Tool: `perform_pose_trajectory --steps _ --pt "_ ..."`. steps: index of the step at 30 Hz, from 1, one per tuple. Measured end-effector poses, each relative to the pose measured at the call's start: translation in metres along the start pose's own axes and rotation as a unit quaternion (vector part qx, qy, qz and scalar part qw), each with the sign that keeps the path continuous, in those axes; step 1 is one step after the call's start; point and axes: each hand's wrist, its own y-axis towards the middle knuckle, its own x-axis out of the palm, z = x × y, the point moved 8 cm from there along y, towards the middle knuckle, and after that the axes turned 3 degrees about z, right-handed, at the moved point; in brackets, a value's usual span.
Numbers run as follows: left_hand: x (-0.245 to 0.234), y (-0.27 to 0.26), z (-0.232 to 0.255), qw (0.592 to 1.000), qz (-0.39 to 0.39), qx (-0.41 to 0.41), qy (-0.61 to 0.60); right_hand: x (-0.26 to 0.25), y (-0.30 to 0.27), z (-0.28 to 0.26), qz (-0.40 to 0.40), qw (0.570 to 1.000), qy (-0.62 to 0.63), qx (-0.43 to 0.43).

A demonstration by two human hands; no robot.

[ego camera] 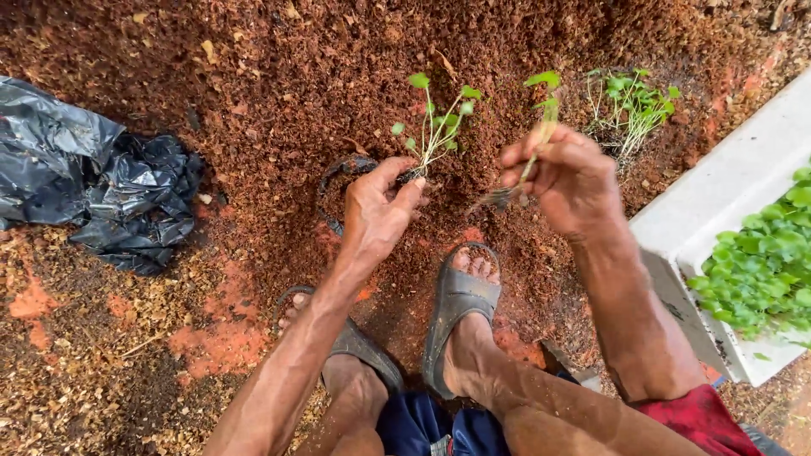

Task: Filling small black nursery bags with soil and transplanting seedlings into them by hand.

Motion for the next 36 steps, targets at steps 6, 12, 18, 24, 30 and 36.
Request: perform_pose_trajectory --steps 6,12,18,24,30,36 --pt "0.009 -0.003 -0.013 0.976 -0.060 -0.048 -0.203 -0.064 0.005 -0.063 0.127 0.936 -0.319 -0.075" --pt "0.023 -0.017 -0.004 0.940 -0.105 -0.065 -0.318 0.002 -0.022 -0.055 0.067 0.749 -0.617 -0.232" --pt "0.039 -0.032 0.008 0.927 -0.140 -0.091 -0.337 0.058 -0.007 0.027 -0.049 0.972 -0.231 -0.015" --pt "0.043 -0.034 -0.009 0.932 -0.143 -0.108 -0.315 0.073 -0.007 0.047 -0.072 0.996 -0.014 0.058" --pt "0.043 -0.039 0.016 0.935 -0.139 -0.132 -0.298 0.051 0.003 0.061 -0.033 0.998 -0.044 0.017" --pt "0.035 -0.038 0.004 0.917 -0.134 -0.127 -0.355 0.013 0.014 0.071 0.016 0.999 -0.018 0.026"
